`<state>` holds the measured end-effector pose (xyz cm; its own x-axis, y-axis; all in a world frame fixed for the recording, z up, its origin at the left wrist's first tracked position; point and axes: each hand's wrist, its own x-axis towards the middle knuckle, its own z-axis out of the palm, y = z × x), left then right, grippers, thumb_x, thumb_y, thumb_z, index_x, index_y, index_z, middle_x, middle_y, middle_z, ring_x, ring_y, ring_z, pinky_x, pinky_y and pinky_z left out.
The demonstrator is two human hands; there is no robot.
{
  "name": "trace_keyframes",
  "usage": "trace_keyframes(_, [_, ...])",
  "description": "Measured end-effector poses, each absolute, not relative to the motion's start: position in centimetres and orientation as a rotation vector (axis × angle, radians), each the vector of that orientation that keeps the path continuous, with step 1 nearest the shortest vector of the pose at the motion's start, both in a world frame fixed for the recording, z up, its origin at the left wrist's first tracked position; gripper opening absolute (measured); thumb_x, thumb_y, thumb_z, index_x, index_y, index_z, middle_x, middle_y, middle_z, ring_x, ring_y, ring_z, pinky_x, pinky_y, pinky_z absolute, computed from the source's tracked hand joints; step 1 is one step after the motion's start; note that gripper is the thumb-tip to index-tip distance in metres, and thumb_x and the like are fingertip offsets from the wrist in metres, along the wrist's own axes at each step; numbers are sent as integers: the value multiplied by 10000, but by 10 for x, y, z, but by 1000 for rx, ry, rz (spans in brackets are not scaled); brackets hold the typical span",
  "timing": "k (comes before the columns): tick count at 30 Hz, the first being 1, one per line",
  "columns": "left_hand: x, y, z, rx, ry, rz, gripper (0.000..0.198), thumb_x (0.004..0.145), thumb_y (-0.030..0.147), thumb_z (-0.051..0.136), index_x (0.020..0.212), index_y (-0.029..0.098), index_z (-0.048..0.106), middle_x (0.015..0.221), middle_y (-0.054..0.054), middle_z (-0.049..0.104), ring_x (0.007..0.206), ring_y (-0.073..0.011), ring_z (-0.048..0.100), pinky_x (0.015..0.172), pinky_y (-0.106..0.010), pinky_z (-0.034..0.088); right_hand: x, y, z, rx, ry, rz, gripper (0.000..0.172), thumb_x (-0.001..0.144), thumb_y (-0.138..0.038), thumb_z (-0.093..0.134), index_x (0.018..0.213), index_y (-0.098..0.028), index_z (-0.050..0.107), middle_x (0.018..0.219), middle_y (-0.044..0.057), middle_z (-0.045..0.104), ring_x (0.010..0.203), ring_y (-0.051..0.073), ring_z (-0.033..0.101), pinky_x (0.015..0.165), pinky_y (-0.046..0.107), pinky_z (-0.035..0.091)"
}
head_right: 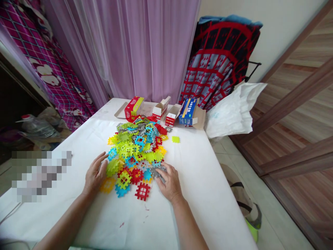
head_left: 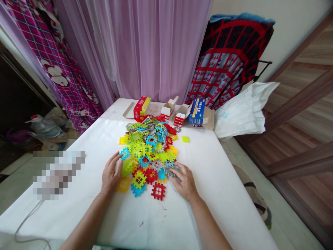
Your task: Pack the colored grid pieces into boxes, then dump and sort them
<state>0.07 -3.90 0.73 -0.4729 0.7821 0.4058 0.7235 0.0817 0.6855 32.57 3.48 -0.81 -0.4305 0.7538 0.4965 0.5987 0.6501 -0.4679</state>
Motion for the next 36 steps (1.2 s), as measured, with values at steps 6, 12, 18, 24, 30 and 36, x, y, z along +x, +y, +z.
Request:
trace_keyframes(6, [3,-40,8,1477,2239,1417,457,906,525,397,1132,202,629,1323,-100,595,1241,-250,543,1091,-414,390,327,34,-9,-1050,-2055,426,267,876,-331,529,1037,-258,730,1156,89,656,1085,247,599,934,404,487])
trace_keyframes(12, [1,-39,6,1418,2247,1454,455,890,540,416,1127,217,631,1311,-88,607,1238,-262,547,1082,-422,401,346,78,-22,-1456,-1560,615,375,847,-451,485,1047,-183,656,709,22,658,635,186,618,594,292,504])
trace_keyframes(18, [-1,-40,4,1362,2255,1435,469,874,565,426,1124,229,637,1319,-77,603,1240,-267,545,1083,-413,406,378,121,-17,-1642,-1649,311,363,757,-420,538,986,-169,664,992,109,653,623,174,596,710,356,507])
trace_keyframes(24, [-5,-40,1,1343,2275,1389,486,853,581,450,1149,241,631,1342,-66,589,1242,-268,545,1087,-411,407,368,102,-8,-1684,-1976,132,247,745,-314,617,970,-212,606,1013,52,639,936,208,607,791,309,467])
trace_keyframes(30, [-6,-39,0,1355,2281,1374,508,836,594,460,1159,239,627,1354,-73,582,1255,-273,536,1099,-422,396,343,117,9,-2025,-1877,144,331,813,-463,634,1042,-226,612,1066,58,621,950,206,616,738,288,441])
trace_keyframes(36, [-12,-36,-9,1349,2256,1364,515,815,606,474,1145,242,628,1361,-73,578,1265,-278,530,1097,-420,404,326,143,17,-2100,-1823,123,377,804,-529,645,1037,-234,620,1051,57,622,958,210,617,721,284,435])
